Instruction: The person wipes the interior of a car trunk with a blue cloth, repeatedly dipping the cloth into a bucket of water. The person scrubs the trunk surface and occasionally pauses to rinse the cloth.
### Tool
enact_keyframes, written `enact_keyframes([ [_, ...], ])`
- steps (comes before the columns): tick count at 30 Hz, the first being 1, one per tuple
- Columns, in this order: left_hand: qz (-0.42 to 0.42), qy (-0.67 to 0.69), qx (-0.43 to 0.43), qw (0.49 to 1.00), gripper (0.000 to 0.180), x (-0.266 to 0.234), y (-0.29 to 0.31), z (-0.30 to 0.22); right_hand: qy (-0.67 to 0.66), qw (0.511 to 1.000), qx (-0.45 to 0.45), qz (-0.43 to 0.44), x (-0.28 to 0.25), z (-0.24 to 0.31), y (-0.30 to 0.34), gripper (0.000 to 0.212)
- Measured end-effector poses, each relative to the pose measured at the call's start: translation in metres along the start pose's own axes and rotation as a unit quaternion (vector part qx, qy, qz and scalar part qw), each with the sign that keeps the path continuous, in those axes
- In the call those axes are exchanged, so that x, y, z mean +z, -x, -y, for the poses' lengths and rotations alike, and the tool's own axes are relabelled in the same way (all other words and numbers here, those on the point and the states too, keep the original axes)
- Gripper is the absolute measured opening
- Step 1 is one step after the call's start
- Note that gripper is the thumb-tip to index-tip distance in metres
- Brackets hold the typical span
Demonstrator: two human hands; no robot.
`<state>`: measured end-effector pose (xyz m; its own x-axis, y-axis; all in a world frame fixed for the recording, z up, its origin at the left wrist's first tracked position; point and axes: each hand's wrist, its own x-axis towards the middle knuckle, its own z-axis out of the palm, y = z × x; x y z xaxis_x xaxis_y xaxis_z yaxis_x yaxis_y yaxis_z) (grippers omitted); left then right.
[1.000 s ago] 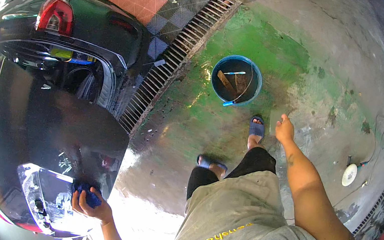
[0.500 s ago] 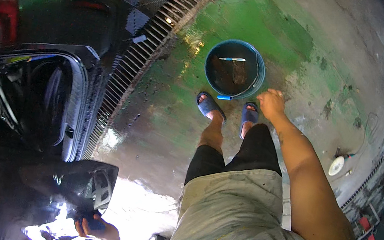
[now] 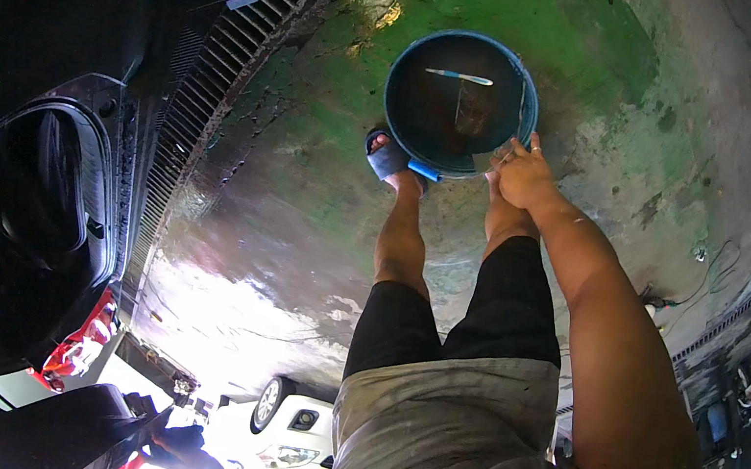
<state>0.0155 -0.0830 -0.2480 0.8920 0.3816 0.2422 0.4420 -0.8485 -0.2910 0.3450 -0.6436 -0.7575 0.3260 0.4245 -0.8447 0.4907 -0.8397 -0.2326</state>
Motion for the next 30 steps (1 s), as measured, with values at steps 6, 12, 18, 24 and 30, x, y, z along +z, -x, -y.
enact_keyframes([
  [6, 0.133, 0.047, -0.100, 0.985, 0.046, -0.013, -0.002, -0.001, -0.015, 0.995, -0.041, -0.093, 0.022, -0.029, -0.009, 0.051],
  [12, 0.274, 0.121, -0.330, 0.895, 0.048, -0.010, 0.002, 0.012, -0.219, 0.959, 0.057, -0.169, 0.000, -0.063, 0.045, 0.060],
  [18, 0.346, 0.193, -0.527, 0.752, 0.050, 0.017, -0.038, 0.027, -0.273, 0.937, 0.129, -0.173, 0.027, -0.110, 0.073, 0.056],
  [24, 0.362, 0.241, -0.584, 0.686, 0.051, 0.060, -0.091, 0.021, -0.430, 0.865, 0.106, -0.238, 0.005, -0.103, 0.076, 0.045],
  [30, 0.308, 0.262, -0.546, 0.734, 0.103, 0.150, -0.135, -0.021, -0.645, 0.692, 0.085, -0.312, 0.003, -0.064, 0.057, 0.036],
])
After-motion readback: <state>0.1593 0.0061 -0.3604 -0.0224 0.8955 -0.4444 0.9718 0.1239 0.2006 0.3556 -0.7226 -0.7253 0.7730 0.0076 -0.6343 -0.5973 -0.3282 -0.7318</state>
